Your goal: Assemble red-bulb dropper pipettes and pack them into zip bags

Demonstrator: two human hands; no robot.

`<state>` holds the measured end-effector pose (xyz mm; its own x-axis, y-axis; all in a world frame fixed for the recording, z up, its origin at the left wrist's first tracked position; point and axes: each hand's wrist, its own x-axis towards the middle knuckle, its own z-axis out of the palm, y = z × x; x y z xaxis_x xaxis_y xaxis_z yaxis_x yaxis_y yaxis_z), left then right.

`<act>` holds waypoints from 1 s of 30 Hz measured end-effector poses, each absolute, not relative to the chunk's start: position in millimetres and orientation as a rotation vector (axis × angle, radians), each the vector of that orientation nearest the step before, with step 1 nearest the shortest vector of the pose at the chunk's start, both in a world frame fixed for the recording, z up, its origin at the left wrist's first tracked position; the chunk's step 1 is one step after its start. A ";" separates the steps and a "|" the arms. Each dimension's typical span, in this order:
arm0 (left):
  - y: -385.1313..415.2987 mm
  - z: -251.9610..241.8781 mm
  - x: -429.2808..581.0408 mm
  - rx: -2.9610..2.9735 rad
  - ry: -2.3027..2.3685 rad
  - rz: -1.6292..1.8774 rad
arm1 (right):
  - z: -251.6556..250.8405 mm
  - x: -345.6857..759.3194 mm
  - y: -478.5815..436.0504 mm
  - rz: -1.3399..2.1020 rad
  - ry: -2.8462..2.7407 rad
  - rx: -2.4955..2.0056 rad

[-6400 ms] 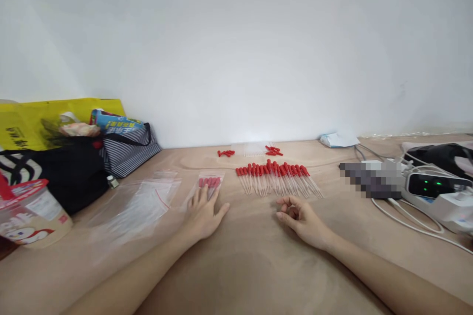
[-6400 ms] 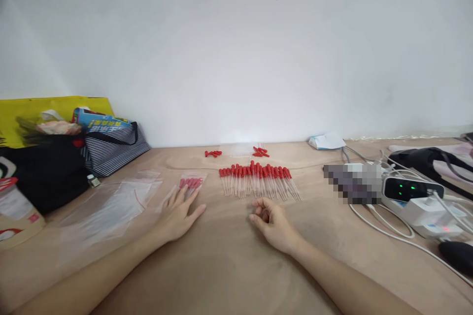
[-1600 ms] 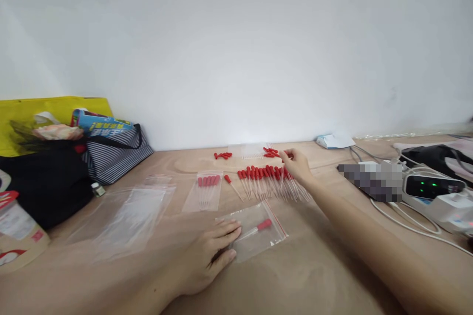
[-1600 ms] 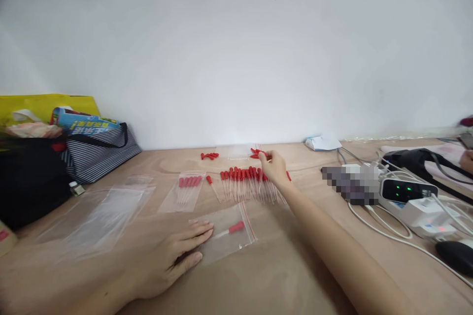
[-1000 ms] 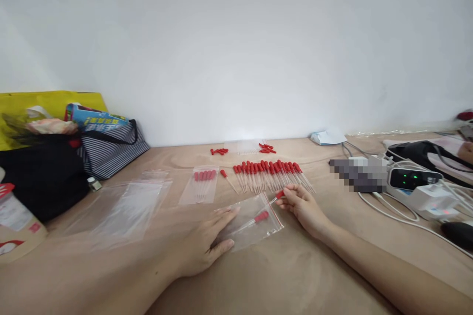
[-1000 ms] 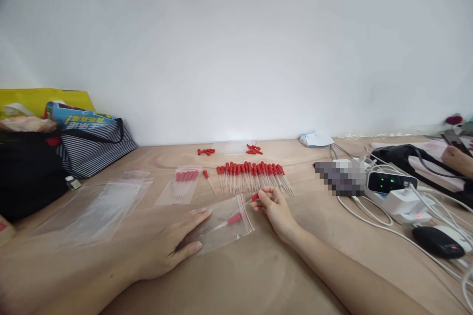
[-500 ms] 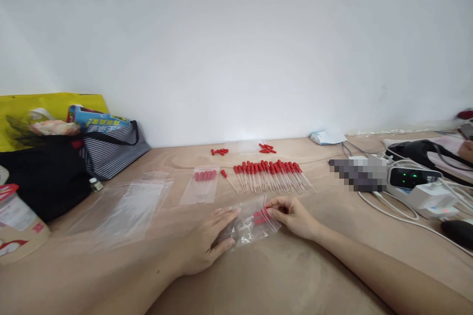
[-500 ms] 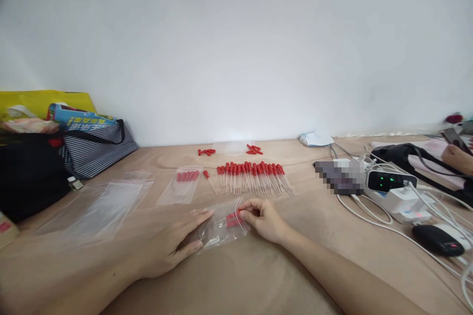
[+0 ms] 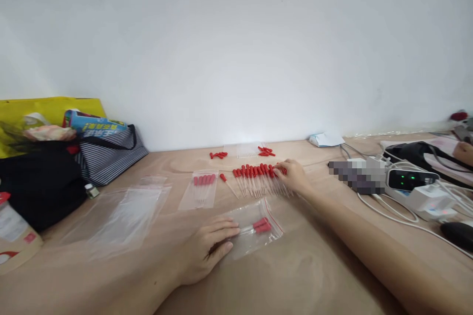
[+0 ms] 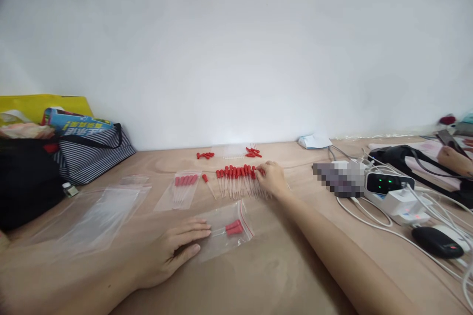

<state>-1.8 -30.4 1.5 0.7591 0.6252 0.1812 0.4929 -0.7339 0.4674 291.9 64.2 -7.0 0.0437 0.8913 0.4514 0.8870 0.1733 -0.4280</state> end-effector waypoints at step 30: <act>-30.3 6.4 -0.5 2.540 0.951 0.199 | -23.6 276.5 -13.1 0.961 -0.826 -1.071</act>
